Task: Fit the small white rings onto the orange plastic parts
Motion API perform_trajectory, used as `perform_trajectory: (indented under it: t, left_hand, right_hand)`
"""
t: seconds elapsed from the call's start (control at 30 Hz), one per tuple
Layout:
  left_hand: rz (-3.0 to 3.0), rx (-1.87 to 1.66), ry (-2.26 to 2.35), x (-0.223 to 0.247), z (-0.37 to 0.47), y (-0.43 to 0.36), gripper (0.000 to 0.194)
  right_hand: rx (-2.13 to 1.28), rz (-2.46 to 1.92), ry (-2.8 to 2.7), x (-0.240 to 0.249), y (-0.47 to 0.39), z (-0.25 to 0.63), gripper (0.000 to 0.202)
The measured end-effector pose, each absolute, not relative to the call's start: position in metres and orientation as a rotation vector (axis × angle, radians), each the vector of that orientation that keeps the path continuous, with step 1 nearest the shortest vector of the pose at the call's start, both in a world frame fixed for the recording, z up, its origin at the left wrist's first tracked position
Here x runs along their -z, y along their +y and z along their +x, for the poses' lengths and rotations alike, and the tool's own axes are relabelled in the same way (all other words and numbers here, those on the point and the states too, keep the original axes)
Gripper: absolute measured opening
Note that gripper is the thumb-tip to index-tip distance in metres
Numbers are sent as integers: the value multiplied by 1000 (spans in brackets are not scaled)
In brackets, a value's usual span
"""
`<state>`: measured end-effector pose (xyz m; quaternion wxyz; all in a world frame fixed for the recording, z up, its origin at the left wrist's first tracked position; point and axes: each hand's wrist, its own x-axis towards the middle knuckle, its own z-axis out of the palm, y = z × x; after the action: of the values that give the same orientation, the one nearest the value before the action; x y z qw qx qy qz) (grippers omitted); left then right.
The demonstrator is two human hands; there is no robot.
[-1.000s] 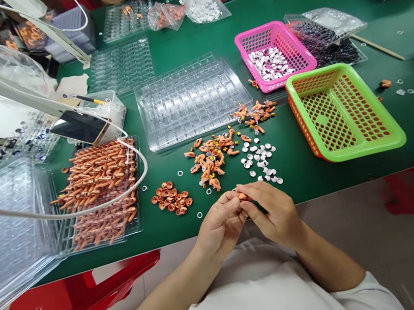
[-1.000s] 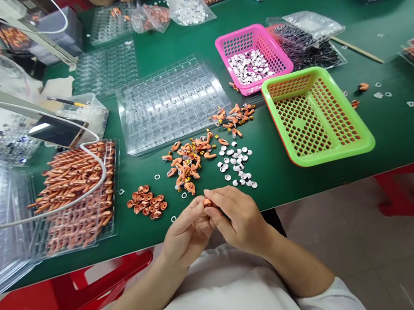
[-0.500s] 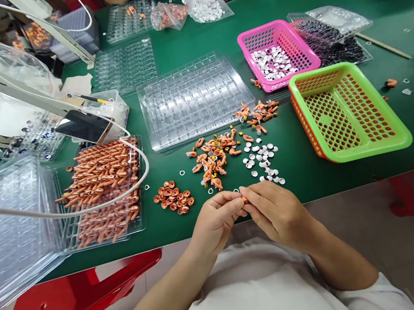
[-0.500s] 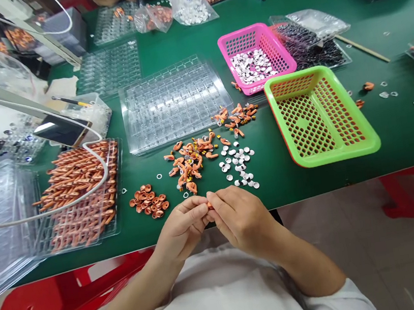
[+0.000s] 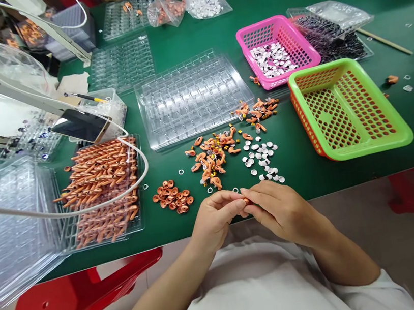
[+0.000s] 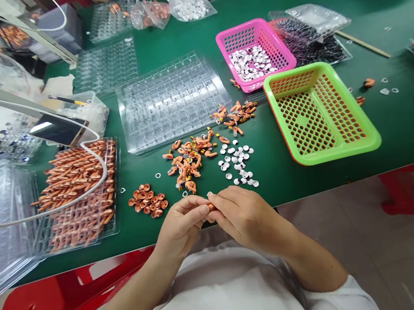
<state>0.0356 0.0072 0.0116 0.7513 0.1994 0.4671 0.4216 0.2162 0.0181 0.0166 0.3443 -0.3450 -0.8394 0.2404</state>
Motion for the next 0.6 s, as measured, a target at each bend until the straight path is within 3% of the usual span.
perform_trajectory:
  t: [0.6]
  left_hand:
    - [167,-997,1009,-21,48,1,17]
  right_hand:
    - [-502,-970,-1866,5,3,190,44]
